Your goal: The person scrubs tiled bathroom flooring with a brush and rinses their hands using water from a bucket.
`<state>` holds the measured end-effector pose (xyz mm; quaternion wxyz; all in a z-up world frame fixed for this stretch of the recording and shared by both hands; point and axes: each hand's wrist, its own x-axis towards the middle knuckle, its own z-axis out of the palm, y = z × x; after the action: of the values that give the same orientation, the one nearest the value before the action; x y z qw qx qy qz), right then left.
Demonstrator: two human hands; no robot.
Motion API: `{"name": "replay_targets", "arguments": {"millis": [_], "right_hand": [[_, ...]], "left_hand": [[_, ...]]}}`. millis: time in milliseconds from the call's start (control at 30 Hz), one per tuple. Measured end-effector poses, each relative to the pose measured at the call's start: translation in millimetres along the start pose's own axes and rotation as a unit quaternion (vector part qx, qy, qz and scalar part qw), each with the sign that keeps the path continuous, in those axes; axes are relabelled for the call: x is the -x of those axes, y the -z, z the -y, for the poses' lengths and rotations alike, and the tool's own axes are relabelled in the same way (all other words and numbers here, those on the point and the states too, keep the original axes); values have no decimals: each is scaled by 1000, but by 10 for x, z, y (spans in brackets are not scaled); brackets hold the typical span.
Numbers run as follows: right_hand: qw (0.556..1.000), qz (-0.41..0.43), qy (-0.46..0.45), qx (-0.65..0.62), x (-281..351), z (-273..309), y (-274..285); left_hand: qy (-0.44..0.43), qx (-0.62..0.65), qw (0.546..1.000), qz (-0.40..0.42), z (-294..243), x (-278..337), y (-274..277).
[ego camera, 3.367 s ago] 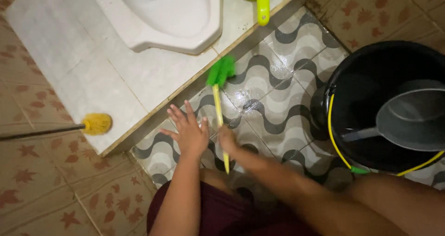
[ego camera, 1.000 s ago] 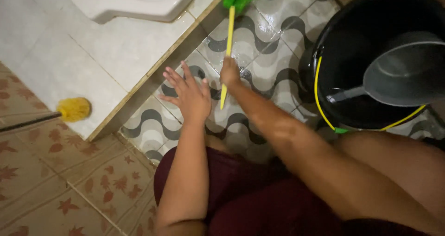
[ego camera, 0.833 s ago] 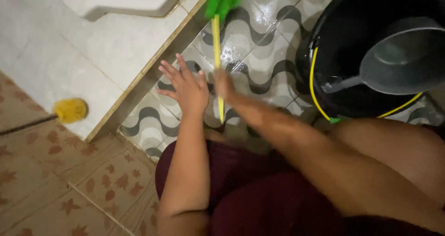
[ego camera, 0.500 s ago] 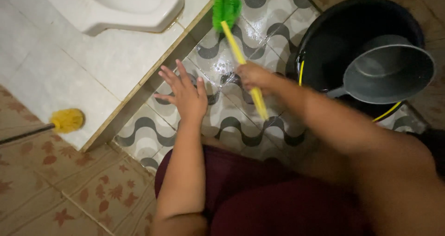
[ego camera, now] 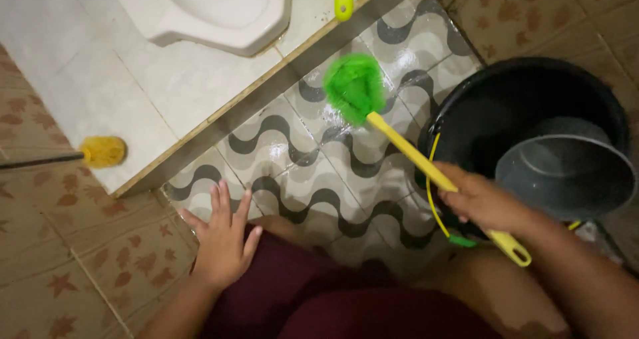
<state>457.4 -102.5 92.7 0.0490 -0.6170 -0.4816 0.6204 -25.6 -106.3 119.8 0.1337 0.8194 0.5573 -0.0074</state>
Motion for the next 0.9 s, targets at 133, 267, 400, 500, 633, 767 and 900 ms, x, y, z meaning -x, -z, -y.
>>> {"name": "replay_targets", "arguments": {"millis": [133, 267, 400, 500, 633, 767, 900], "right_hand": [[999, 6, 33, 40, -35, -226, -167], [977, -62, 172, 108, -129, -250, -404], [977, -75, 172, 97, -22, -59, -596], [972, -107, 206, 36, 42, -46, -594], [987, -109, 113, -29, 35, -169, -667], [982, -150, 109, 43, 166, -267, -873], [974, -91, 42, 202, 310, -58, -1075]], "left_hand": [[-46, -6, 998, 45, 55, 136, -15], [-78, -36, 992, 92, -2, 115, 196], [-70, -27, 989, 125, -75, 141, 416], [-67, -23, 985, 159, -162, 225, 521], [-50, -22, 985, 162, -311, 298, 663], [-11, 26, 987, 158, -415, 538, 786], [31, 79, 984, 156, -499, 968, 917]]}}
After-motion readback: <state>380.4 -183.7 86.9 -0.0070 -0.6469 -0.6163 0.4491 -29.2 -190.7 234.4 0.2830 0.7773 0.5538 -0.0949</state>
